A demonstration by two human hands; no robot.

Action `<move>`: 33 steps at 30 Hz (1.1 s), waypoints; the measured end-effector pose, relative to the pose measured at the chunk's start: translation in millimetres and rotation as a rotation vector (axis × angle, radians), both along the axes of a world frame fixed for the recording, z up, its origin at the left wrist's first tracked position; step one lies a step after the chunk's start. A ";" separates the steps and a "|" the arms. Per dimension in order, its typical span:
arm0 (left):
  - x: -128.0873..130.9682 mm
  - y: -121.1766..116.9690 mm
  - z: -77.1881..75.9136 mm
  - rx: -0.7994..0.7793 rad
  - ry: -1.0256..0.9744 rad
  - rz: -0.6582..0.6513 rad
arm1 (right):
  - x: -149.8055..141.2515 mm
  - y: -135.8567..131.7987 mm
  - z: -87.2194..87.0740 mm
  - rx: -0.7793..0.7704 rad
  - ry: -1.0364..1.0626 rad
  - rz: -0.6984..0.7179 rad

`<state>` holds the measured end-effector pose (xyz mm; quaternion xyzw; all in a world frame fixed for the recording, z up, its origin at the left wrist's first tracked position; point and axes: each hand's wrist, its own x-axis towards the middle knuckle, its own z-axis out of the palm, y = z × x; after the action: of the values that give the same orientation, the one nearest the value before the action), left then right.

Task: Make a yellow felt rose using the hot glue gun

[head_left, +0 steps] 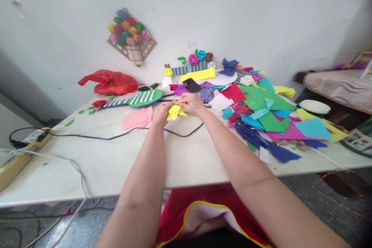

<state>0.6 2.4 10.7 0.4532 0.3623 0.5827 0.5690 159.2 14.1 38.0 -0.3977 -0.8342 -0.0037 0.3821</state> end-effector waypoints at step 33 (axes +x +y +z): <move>-5.0 -2.0 -0.2 0.032 0.013 -0.044 | 10.6 11.7 -0.3 -0.189 -0.022 0.182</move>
<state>-4.4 0.3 10.4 0.4741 0.3465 0.5727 0.5720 169.8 25.8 37.7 -0.3547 -0.8676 0.1052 0.3323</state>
